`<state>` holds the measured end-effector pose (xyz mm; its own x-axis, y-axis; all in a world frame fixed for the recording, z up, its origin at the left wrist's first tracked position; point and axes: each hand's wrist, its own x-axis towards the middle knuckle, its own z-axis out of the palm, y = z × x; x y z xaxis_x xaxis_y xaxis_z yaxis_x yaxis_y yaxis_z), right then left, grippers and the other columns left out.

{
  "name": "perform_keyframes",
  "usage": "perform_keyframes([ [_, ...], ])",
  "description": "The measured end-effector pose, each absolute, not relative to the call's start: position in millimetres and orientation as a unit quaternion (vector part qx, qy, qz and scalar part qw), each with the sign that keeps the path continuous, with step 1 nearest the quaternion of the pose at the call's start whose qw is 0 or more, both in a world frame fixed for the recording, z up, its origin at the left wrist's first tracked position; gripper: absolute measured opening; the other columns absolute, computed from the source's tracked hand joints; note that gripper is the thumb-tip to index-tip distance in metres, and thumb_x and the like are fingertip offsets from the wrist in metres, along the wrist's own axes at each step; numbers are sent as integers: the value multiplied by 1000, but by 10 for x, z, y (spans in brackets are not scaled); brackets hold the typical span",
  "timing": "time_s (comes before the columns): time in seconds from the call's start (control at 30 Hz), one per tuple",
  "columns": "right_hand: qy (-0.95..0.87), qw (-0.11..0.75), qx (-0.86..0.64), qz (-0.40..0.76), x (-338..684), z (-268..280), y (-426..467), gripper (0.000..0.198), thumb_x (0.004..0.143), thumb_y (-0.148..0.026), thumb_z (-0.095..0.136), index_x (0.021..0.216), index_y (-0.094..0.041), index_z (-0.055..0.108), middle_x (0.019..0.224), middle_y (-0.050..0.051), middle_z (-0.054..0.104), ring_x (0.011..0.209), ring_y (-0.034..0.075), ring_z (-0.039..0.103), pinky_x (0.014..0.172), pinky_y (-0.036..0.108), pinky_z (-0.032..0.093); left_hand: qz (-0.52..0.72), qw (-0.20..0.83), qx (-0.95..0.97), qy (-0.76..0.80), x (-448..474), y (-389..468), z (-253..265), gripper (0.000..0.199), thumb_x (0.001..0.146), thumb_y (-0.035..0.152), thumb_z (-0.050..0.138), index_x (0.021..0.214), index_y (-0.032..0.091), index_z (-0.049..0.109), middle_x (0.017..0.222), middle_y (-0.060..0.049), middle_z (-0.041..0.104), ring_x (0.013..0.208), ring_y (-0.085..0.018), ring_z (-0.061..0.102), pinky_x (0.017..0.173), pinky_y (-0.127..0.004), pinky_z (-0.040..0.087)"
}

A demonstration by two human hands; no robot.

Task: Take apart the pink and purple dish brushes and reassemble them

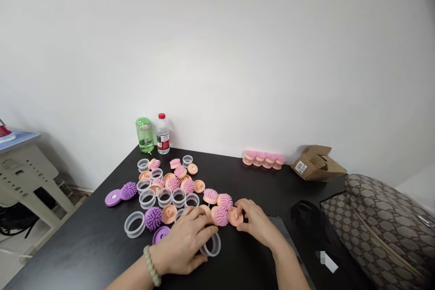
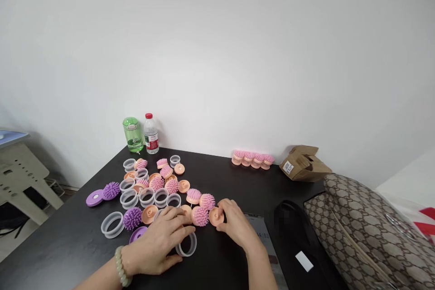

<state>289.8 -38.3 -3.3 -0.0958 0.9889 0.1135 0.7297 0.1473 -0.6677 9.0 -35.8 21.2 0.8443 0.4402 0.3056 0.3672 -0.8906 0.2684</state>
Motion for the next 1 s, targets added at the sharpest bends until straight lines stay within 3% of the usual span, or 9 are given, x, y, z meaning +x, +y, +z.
perform_keyframes([
  [0.07, -702, 275, -618, 225, 2845, -73, -385, 57, 60, -7, 69, 114, -25, 62, 122, 6, 60, 111, 27, 59, 92, 40, 50, 171, 74, 960, 208, 94, -355, 228, 78, 72, 40, 83, 140, 27, 47, 138, -12, 55, 124, -36, 48, 102, -53, 39],
  [0.13, -706, 254, -625, 216, 2779, -107, -384, 93, 58, -12, 77, 144, -29, 44, 148, 10, 43, 133, 33, 46, 103, 47, 44, 172, 34, 964, 200, 114, -357, 210, 82, 70, 48, 85, 140, 33, 47, 141, -12, 52, 126, -38, 47, 101, -54, 39],
  [0.23, -721, 213, -627, 205, 2663, -162, -361, 115, 56, -20, 84, 155, -35, 27, 162, 12, 24, 141, 39, 35, 108, 54, 38, 190, -26, 960, 203, 162, -355, 121, 79, 70, 51, 84, 139, 37, 48, 139, -10, 55, 128, -36, 49, 105, -54, 37],
  [0.4, -737, 221, -616, 169, 2521, -276, -204, 106, 64, -31, 84, 154, -34, 30, 161, 13, 28, 132, 37, 46, 106, 54, 40, 183, -72, 949, 248, 204, -257, -38, 65, 79, 42, 80, 136, 33, 51, 141, -9, 57, 132, -34, 48, 108, -53, 36],
  [0.57, -734, 227, -627, 127, 2435, -365, 84, 95, 72, -38, 79, 154, -29, 31, 155, 16, 37, 131, 37, 48, 104, 56, 40, 189, -111, 926, 307, 194, -89, -94, 55, 83, 28, 78, 133, 29, 54, 141, -11, 57, 130, -33, 54, 110, -54, 37],
  [0.77, -726, 220, -641, 120, 2324, -326, 472, 90, 74, -32, 78, 152, -23, 34, 151, 19, 41, 131, 40, 47, 106, 55, 39, 215, -132, 913, 322, 181, 55, -108, 55, 82, 19, 77, 132, 23, 55, 137, -14, 61, 128, -34, 56, 108, -55, 40],
  [1.0, -717, 237, -645, 117, 2132, -276, 864, 96, 71, -29, 80, 153, -18, 31, 149, 22, 42, 134, 43, 43, 107, 56, 35, 252, -147, 885, 364, 154, 115, -146, 32, 92, 18, 62, 125, 17, 61, 131, -15, 65, 126, -33, 57, 107, -55, 42],
])
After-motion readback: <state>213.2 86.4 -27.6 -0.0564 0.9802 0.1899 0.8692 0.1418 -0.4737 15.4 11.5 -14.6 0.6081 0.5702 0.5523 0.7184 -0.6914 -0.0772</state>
